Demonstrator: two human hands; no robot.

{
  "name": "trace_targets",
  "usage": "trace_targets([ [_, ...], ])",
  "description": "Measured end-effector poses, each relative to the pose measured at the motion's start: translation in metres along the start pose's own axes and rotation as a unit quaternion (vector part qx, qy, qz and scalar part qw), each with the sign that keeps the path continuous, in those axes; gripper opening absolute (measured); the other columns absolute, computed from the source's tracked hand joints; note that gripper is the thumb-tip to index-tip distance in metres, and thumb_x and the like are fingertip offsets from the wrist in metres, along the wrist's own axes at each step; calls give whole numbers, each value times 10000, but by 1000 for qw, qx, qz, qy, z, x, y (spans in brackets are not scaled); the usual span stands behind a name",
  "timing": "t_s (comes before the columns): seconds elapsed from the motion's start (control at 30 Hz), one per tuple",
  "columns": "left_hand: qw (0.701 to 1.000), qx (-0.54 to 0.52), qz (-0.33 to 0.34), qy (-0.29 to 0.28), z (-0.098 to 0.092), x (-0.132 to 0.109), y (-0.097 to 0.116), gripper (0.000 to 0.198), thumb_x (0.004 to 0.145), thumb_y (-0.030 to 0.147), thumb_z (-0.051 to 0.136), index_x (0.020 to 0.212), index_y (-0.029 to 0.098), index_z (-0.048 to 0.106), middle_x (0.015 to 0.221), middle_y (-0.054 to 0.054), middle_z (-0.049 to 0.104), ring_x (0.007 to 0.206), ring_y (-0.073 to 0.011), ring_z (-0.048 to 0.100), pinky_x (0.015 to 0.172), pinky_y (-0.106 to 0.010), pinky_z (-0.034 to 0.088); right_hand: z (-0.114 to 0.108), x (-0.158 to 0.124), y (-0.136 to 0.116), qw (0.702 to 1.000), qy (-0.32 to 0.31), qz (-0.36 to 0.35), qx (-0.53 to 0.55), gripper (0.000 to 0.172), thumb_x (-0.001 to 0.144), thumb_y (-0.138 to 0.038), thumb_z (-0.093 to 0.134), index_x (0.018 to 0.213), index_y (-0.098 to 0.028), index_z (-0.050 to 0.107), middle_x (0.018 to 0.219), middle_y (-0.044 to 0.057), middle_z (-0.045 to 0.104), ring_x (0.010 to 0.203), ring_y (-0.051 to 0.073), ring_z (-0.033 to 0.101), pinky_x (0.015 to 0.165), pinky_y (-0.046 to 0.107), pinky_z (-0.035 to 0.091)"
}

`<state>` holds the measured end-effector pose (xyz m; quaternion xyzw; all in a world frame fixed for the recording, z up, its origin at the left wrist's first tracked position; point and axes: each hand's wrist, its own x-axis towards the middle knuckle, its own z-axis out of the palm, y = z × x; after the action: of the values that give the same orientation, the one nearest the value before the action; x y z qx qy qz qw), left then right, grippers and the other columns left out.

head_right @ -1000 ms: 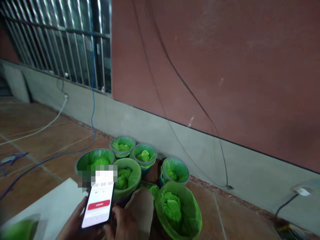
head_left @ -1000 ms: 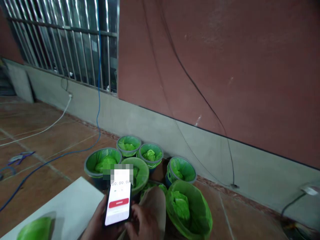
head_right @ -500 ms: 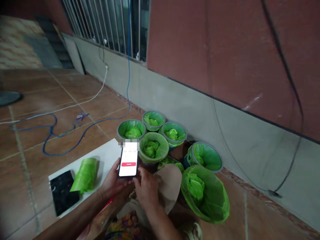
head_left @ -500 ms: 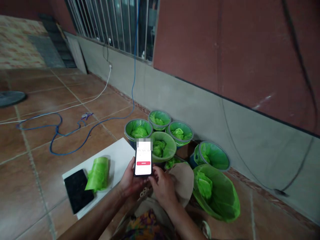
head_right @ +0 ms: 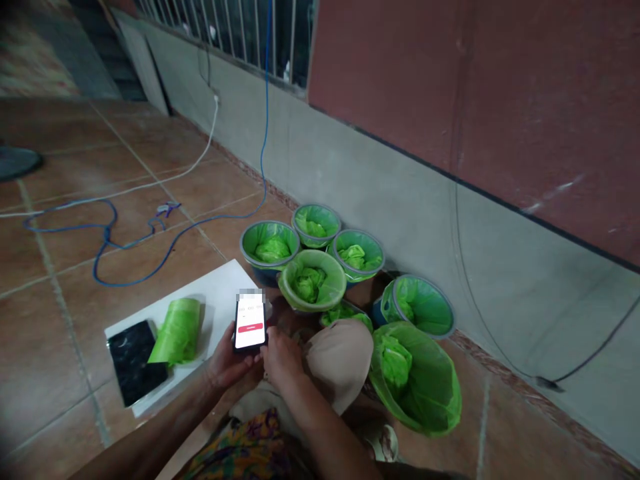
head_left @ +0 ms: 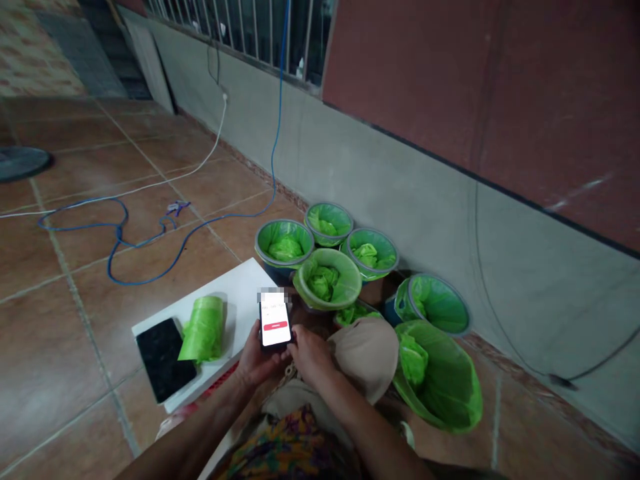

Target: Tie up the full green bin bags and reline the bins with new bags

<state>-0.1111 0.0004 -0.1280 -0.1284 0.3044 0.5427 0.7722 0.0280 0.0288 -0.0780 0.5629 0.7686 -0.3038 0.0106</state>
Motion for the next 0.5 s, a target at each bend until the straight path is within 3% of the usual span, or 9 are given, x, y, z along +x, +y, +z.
trace_targets([
  [0.13, 1000, -18, 1, 20, -14, 6, 0, 409, 920, 456, 481, 1072, 116, 648, 936, -143, 736, 819, -270, 707, 718, -420, 581, 9, 10, -2, 998, -38, 15, -47, 239, 886, -243, 568, 1114, -174, 577, 1084, 120, 703, 1030, 242, 662, 810, 309, 461],
  [0.3, 999, -29, 27, 26, -27, 11, 2, 458, 925, 447, 482, 1222, 119, 598, 958, -141, 741, 851, -275, 709, 764, -439, 573, 18, 19, -7, 994, -62, 4, -85, 249, 906, -234, 540, 1140, -149, 551, 1090, 138, 701, 1001, 271, 675, 793, 337, 491],
  [0.5, 991, -83, 90, -49, -48, 14, 1, 565, 898, 563, 482, 1235, 127, 607, 1138, -176, 711, 1064, -301, 667, 922, -451, 522, 25, 26, -11, 990, -63, -16, -126, 231, 939, -268, 504, 1139, -162, 550, 1071, 141, 706, 992, 275, 675, 792, 348, 512],
])
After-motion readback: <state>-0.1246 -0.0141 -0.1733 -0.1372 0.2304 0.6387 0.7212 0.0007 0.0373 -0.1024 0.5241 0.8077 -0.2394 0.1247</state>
